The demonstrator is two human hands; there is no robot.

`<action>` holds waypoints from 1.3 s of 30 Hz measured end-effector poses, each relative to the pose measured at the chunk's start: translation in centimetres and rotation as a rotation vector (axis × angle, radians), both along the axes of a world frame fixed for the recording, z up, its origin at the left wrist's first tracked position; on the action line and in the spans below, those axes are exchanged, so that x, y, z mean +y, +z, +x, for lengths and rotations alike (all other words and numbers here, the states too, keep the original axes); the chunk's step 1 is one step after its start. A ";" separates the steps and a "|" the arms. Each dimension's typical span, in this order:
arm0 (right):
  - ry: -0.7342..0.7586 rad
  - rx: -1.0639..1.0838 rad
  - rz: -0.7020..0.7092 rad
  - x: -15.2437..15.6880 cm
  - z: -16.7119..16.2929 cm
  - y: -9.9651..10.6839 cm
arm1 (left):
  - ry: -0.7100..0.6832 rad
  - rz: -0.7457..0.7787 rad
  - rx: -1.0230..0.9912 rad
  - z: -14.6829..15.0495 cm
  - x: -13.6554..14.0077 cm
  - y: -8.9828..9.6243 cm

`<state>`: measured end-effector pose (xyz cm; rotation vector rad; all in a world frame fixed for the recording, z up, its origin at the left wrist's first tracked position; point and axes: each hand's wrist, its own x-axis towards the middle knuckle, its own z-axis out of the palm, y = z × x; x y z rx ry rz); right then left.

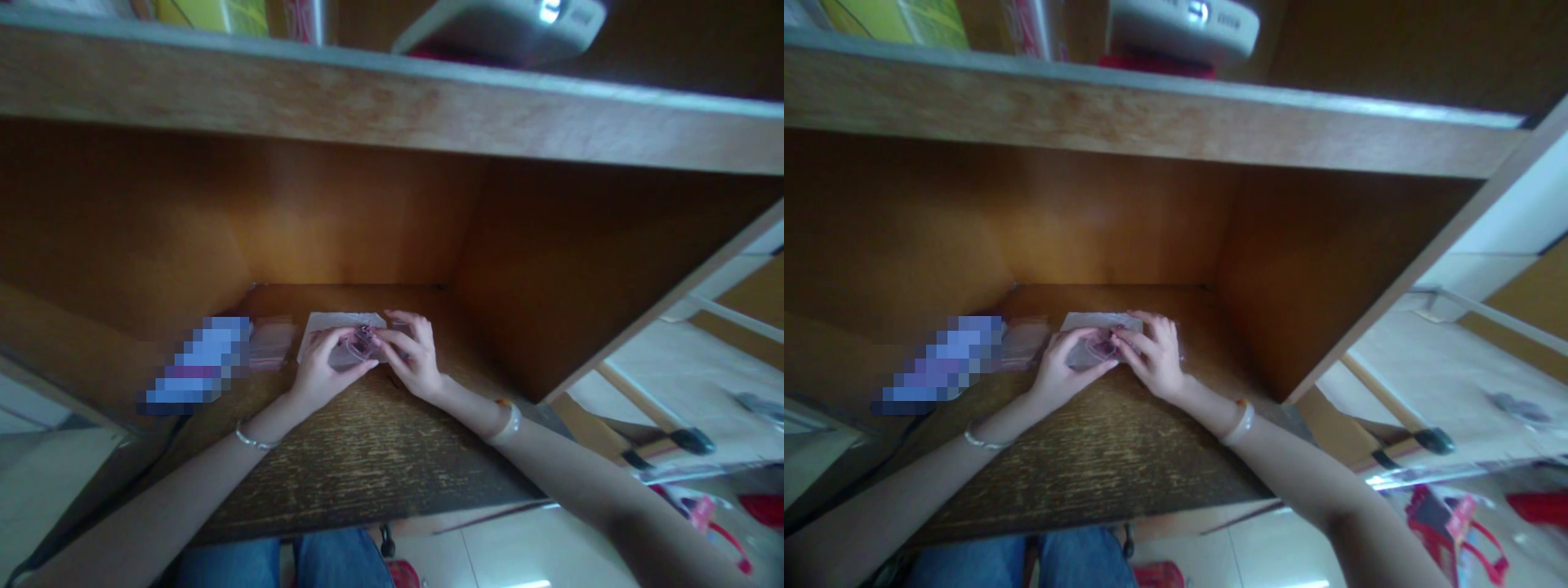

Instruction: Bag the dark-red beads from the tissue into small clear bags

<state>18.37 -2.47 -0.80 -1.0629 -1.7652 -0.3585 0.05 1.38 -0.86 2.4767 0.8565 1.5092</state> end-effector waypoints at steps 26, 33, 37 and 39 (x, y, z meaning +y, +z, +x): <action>-0.274 -0.164 -0.576 2.0 0.5 -1.5 | -0.240 -0.613 -0.604 -0.2 1.4 -0.4; -0.241 -0.062 -0.546 2.0 0.6 -1.3 | -0.224 -0.578 -0.523 -0.4 1.2 -0.7; -0.242 -0.010 -0.511 1.8 0.5 -0.9 | -0.210 -0.519 -0.502 -0.4 1.1 -0.8; -0.245 0.020 -0.495 1.7 0.4 -0.8 | -0.205 -0.505 -0.498 -0.4 1.1 -0.7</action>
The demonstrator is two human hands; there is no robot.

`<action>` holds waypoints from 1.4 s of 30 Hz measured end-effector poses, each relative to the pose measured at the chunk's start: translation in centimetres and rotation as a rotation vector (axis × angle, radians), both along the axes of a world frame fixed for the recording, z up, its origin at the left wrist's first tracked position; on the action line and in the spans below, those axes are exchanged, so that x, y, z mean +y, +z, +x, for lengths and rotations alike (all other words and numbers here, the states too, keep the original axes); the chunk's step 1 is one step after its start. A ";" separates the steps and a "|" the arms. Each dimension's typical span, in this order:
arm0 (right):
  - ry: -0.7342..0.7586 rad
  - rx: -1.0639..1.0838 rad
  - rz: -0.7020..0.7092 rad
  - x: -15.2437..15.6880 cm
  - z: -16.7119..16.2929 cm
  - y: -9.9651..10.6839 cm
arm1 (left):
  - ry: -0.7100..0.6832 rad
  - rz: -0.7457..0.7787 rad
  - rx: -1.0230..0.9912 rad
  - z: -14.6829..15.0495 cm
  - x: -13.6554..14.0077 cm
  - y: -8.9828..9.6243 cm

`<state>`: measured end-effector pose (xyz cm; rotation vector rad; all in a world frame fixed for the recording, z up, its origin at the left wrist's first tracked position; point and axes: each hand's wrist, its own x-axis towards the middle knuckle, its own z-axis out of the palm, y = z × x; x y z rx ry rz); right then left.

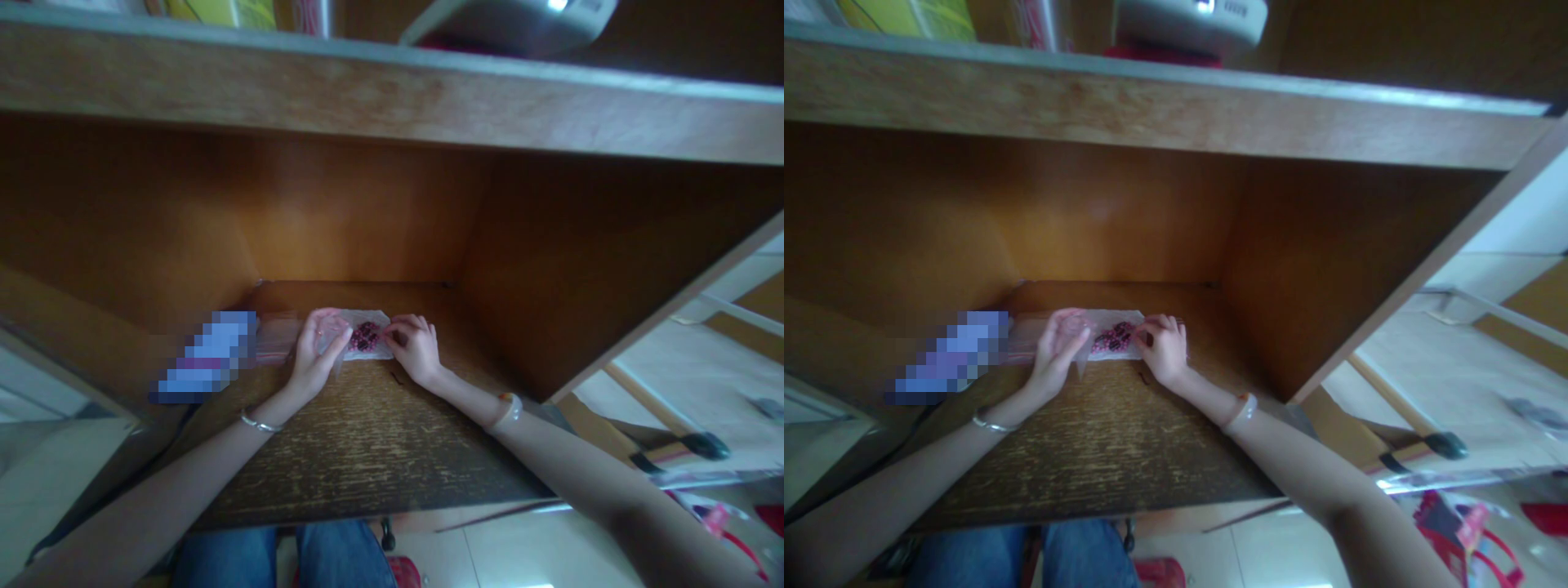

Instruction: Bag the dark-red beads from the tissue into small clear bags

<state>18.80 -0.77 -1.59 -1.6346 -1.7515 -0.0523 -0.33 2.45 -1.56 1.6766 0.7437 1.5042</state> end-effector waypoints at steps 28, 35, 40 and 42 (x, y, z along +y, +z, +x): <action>0.017 0.335 0.419 0.9 -0.4 5.8 | -0.150 -0.113 -0.067 0.1 0.0 0.5; 0.401 0.287 0.182 1.7 -2.0 12.1 | -0.136 -0.083 -0.049 -0.2 0.1 0.5; 0.624 0.192 0.008 2.4 -2.9 13.9 | -0.162 -0.098 -0.066 -0.4 0.3 0.5; 0.646 0.179 -0.025 2.6 -3.3 13.9 | -0.153 -0.096 -0.065 -0.4 0.3 0.5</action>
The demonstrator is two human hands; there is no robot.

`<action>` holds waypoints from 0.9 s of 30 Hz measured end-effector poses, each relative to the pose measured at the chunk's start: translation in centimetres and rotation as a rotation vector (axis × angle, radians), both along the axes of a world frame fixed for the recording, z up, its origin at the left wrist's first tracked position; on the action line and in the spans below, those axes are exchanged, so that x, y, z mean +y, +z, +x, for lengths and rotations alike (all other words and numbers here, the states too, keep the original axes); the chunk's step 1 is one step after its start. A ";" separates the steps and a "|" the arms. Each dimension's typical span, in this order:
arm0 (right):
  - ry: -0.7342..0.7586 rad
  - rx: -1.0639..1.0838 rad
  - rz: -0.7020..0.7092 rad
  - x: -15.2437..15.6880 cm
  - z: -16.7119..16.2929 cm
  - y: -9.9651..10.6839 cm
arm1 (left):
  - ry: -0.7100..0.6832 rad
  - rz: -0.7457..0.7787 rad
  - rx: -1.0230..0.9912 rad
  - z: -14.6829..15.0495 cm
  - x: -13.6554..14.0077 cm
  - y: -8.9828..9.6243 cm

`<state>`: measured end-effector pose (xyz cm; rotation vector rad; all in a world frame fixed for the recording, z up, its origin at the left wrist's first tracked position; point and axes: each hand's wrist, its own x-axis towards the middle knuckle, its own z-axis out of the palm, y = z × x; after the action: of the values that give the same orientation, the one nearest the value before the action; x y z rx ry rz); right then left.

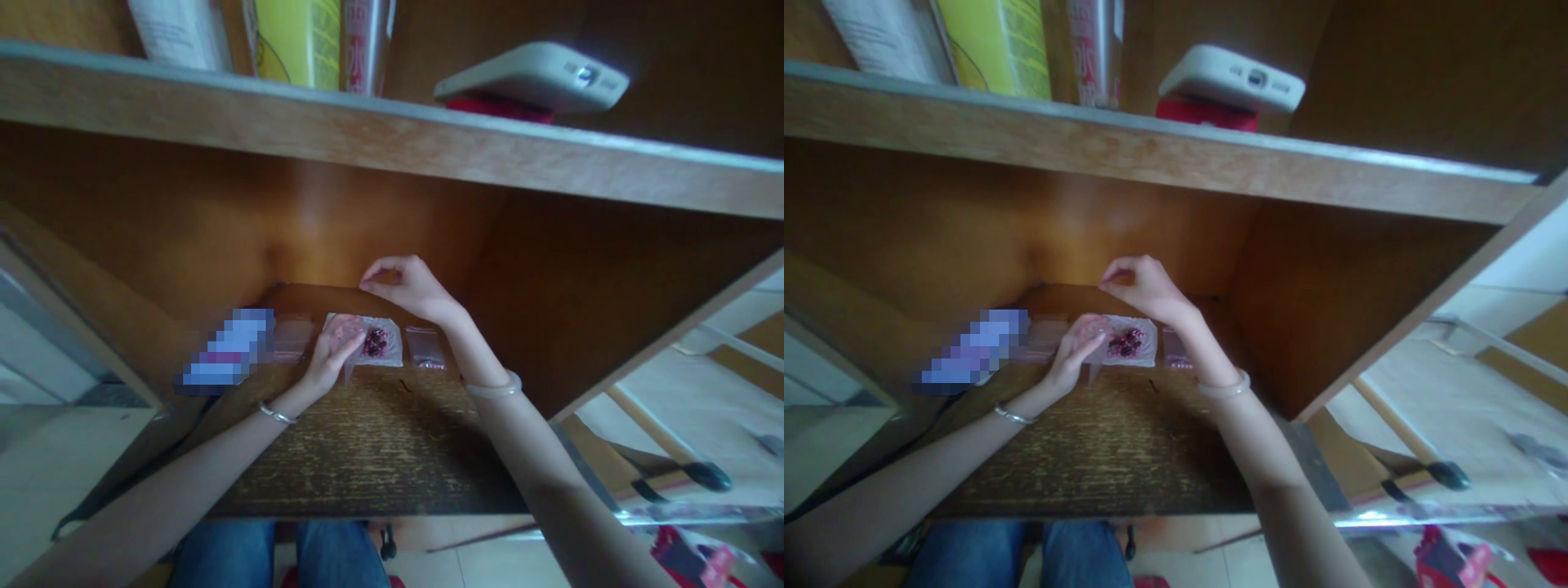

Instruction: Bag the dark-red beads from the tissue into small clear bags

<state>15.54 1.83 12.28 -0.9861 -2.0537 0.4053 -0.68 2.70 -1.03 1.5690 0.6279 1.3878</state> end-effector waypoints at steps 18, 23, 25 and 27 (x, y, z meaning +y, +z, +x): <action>0.007 -0.252 -0.096 0.9 0.1 -1.9 | 0.007 -0.047 -0.060 0.0 0.1 0.0; -0.034 -0.335 -0.279 1.8 0.5 -3.3 | 0.072 -0.051 -0.130 0.0 0.3 0.0; 0.006 -0.383 -0.364 2.1 0.2 -4.3 | 0.093 -0.043 -0.153 0.0 0.7 -0.3; 0.080 -0.412 -0.416 2.3 -0.4 -5.4 | 0.120 -0.023 -0.153 0.1 1.0 -0.6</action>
<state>15.16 4.17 6.89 -1.3238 -2.4402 0.7445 -0.57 3.72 -1.65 1.4110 0.6511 1.5681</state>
